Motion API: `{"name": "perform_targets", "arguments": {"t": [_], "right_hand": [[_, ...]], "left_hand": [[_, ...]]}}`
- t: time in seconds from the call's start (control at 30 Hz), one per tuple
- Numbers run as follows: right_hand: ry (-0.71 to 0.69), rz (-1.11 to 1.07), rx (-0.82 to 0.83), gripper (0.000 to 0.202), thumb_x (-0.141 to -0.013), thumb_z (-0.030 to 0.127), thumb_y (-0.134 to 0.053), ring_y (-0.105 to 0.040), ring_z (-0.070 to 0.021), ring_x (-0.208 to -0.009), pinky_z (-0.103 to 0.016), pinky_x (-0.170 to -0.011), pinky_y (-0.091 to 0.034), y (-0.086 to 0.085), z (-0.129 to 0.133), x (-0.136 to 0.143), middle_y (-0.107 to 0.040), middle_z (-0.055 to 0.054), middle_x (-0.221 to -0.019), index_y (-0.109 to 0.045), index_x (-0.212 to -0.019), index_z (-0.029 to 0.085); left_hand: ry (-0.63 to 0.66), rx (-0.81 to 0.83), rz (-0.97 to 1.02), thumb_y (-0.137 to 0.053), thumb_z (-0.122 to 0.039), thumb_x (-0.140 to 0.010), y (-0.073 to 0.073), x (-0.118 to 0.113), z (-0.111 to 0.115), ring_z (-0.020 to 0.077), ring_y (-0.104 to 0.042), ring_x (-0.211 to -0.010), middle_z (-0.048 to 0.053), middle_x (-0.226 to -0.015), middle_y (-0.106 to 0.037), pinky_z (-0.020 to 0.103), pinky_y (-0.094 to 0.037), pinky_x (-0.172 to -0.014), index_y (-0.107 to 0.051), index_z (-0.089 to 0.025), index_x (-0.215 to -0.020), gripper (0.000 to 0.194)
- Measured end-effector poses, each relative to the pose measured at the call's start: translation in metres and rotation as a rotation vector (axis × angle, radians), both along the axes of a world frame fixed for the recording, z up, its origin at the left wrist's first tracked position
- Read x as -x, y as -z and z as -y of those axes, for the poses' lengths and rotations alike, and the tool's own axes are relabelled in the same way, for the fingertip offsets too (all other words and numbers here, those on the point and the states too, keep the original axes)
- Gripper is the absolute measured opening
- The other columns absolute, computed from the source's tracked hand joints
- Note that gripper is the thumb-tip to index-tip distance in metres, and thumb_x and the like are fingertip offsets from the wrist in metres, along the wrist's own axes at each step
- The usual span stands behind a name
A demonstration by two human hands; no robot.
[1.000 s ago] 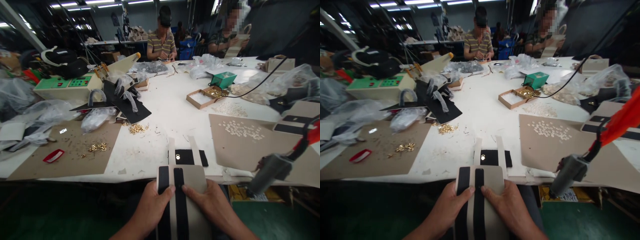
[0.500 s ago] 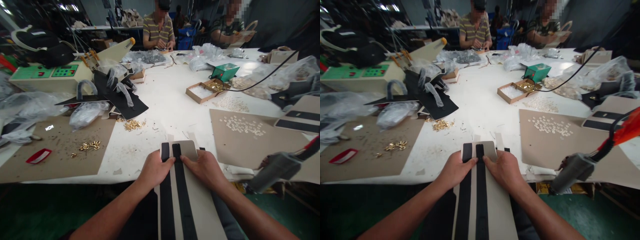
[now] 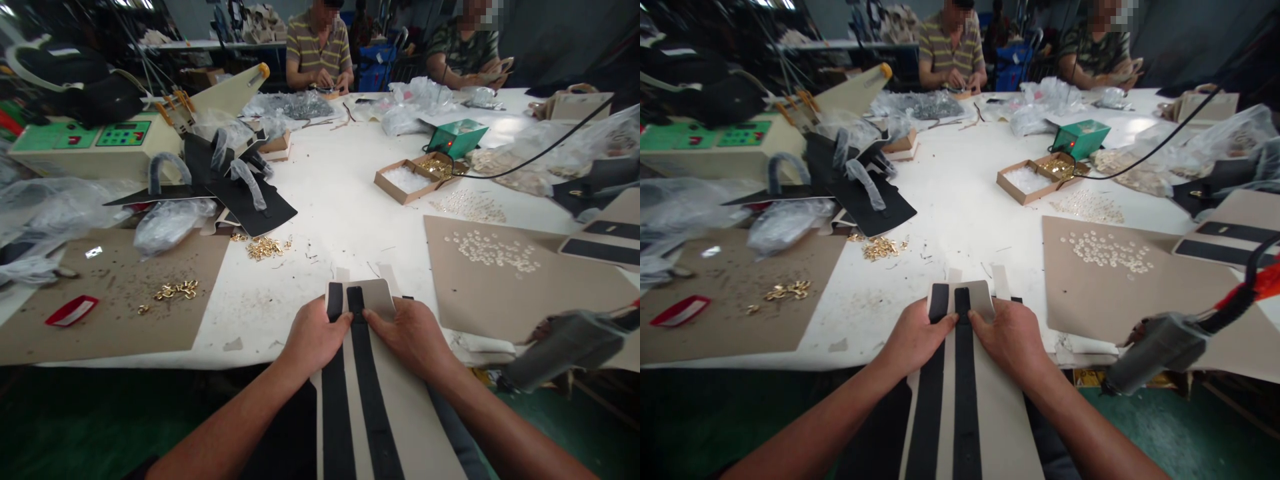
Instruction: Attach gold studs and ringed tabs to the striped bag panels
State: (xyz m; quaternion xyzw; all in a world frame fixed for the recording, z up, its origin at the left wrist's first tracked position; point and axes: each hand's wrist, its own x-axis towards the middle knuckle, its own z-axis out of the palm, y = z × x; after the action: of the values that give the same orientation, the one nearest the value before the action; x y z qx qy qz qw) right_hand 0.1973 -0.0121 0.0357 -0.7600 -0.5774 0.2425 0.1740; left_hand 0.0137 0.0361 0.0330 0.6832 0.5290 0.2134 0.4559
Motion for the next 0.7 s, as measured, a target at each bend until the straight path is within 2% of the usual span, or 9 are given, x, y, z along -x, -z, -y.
{"name": "perform_targets", "arguments": {"t": [0.17,0.4,0.53,0.7], "right_hand": [[0.013,-0.014,0.012,0.028,-0.093,0.044,-0.064,-0.075,-0.0315,-0.086,-0.033,-0.071,-0.049,0.0002,-0.0014,-0.0006,-0.079,-0.010,-0.086,-0.076,-0.082,0.021],[0.026,-0.078,-0.018,0.030,-0.092,0.046,-0.064,-0.075,-0.0318,-0.084,-0.032,-0.069,-0.051,0.0020,-0.0007,-0.0019,-0.079,-0.010,-0.085,-0.078,-0.085,0.021],[0.023,-0.043,0.016,0.030,-0.092,0.046,-0.064,-0.075,-0.0318,-0.086,-0.033,-0.069,-0.050,0.0014,-0.0040,-0.0022,-0.079,-0.010,-0.086,-0.077,-0.085,0.021],[-0.025,0.062,0.052,0.030,-0.093,0.046,-0.063,-0.074,-0.0338,-0.090,-0.036,-0.074,-0.049,0.0022,-0.0067,-0.0025,-0.079,-0.013,-0.092,-0.078,-0.093,0.019]], "left_hand": [[-0.001,0.011,0.026,-0.067,-0.028,-0.088,-0.0005,0.0005,-0.0008,0.0282,-0.074,-0.096,0.006,-0.104,-0.080,0.036,-0.055,-0.083,-0.077,-0.023,-0.105,0.020],[-0.015,0.050,0.074,-0.067,-0.028,-0.088,0.0024,0.0010,-0.0021,0.0278,-0.074,-0.094,0.006,-0.103,-0.080,0.036,-0.056,-0.082,-0.077,-0.022,-0.104,0.019],[-0.006,0.050,0.067,-0.067,-0.028,-0.087,0.0025,0.0004,-0.0046,0.0282,-0.074,-0.096,0.006,-0.106,-0.080,0.037,-0.056,-0.084,-0.077,-0.022,-0.106,0.022],[-0.002,0.026,0.003,-0.068,-0.028,-0.087,0.0005,-0.0006,-0.0053,0.0289,-0.073,-0.095,0.007,-0.103,-0.080,0.037,-0.056,-0.081,-0.076,-0.022,-0.102,0.018]]}}
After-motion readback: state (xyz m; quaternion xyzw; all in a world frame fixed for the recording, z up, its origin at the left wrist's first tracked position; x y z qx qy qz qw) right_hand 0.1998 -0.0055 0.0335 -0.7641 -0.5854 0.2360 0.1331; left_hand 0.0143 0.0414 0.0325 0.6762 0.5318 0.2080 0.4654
